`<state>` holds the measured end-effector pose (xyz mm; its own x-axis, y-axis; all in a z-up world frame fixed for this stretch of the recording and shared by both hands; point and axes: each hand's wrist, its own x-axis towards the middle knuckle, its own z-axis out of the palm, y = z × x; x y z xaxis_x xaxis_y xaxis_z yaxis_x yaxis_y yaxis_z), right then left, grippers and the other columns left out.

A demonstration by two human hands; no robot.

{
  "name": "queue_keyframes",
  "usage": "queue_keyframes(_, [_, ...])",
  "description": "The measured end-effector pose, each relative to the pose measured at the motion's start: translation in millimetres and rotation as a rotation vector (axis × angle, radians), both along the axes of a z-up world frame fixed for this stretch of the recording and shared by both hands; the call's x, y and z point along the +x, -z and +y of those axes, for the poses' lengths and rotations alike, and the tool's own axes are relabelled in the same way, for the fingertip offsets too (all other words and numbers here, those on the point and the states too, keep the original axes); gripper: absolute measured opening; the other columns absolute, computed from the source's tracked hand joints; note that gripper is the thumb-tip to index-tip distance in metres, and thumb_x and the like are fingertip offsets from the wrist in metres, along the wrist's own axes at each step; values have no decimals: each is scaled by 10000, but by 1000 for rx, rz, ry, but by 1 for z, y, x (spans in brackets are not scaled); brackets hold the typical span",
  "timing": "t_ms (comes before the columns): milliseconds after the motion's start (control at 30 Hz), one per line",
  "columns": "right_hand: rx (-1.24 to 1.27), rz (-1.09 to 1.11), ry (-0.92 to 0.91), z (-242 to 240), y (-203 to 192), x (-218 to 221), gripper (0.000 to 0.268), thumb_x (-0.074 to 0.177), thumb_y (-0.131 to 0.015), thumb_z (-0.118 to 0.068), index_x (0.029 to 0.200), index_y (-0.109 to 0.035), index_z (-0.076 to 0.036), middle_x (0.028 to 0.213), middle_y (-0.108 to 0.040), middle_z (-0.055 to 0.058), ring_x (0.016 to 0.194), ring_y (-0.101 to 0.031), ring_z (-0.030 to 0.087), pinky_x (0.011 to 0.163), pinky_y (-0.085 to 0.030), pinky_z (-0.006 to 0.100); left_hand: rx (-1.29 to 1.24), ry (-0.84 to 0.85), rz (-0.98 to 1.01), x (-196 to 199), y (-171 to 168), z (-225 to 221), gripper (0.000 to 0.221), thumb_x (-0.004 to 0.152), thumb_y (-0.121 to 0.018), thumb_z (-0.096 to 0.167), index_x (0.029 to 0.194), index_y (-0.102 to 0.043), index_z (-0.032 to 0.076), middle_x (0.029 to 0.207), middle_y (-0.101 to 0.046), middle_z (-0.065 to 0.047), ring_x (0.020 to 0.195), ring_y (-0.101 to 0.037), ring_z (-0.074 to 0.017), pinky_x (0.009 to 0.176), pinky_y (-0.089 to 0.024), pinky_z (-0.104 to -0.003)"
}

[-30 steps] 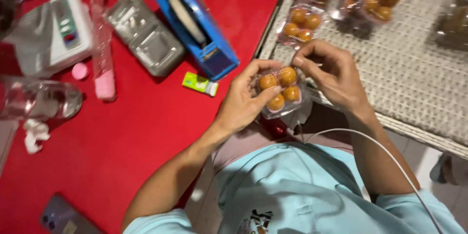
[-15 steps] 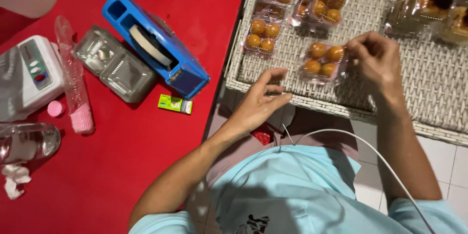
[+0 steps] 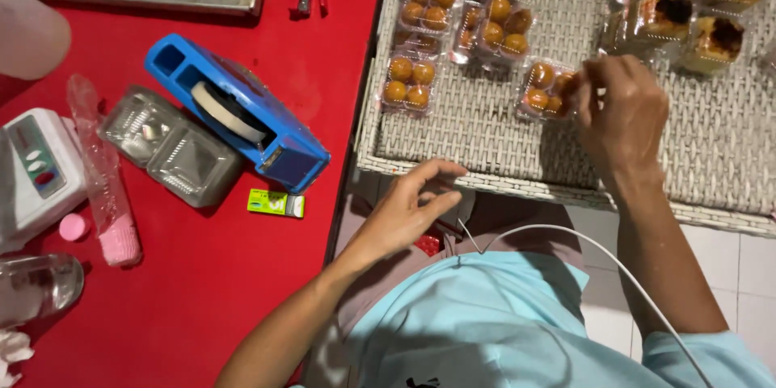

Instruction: Place small round cookies into a plastic container and seal it with tape.

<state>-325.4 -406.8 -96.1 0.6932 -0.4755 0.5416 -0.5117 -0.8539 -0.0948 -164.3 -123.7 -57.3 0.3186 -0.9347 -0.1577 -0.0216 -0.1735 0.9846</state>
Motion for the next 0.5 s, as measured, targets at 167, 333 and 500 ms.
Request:
queue_keyframes(167, [230, -174, -364, 35, -41, 34, 104, 1129, -758, 33, 1032, -755, 70, 943, -706, 185, 744, -640, 271, 625, -487, 371, 24, 18, -206, -4, -17, 14, 227, 946, -629, 155, 1170, -666, 142, 1129, -719, 12, 930, -648, -90, 822, -521, -251])
queue_keyframes(333, [272, -186, -592, 65, -46, 69, 178, 1201, -805, 95, 1041, -728, 107, 991, -708, 235, 861, -644, 343, 753, -456, 432, -90, 90, -368, -12, -23, 44, 276, 992, -574, 224, 1245, -617, 122, 1263, -689, -120, 1191, -667, -285, 1035, -466, -373])
queue_keyframes(500, [682, -109, -778, 136, -80, 110, 36, 1117, -719, 105, 1149, -736, 109, 1116, -716, 227, 1033, -648, 294, 812, -476, 376, 9, -9, -461, -17, -50, 87, 263, 1010, -536, 259, 1249, -602, 172, 1191, -691, -75, 1115, -697, -301, 933, -508, -405])
